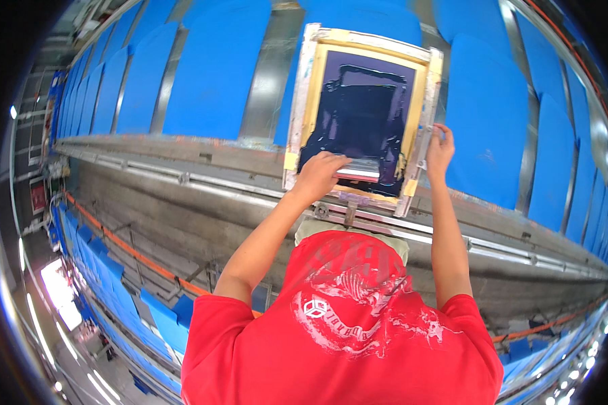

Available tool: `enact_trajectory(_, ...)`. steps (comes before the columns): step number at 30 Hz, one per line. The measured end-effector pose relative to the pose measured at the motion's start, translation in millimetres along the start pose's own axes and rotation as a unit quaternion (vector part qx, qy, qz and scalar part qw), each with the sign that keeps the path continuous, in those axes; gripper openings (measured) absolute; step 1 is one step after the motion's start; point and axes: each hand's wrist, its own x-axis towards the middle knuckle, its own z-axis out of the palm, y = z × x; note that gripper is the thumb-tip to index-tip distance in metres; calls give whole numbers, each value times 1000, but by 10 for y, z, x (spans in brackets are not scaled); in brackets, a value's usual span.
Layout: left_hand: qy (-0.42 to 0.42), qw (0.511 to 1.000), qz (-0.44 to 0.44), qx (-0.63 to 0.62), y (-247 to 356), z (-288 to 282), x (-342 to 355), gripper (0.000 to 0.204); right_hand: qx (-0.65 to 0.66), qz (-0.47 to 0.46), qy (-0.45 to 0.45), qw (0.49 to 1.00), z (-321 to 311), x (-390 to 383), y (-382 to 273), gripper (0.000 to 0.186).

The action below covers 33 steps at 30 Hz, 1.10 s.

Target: The person uses a squeegee to spread dark ink across a screen-printing frame mounted on a blue t-shirt. The person repeatedly pulls the squeegee across the screen to distribute the ink evenly over the print area.

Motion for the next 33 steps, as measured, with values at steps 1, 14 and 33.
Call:
enact_trajectory(1,-4,1000,-4,1,1,28,-14,53,5,4,-12,1000,-18,2,-32,23)
enact_trajectory(14,5,999,-40,30,74,-46,-98,51,18,37,-21,999,-125,-111,-574,17)
enact_trajectory(33,43,999,-2,1,-316,-233,585,40,-210,26,-152,966,-231,111,-439,27)
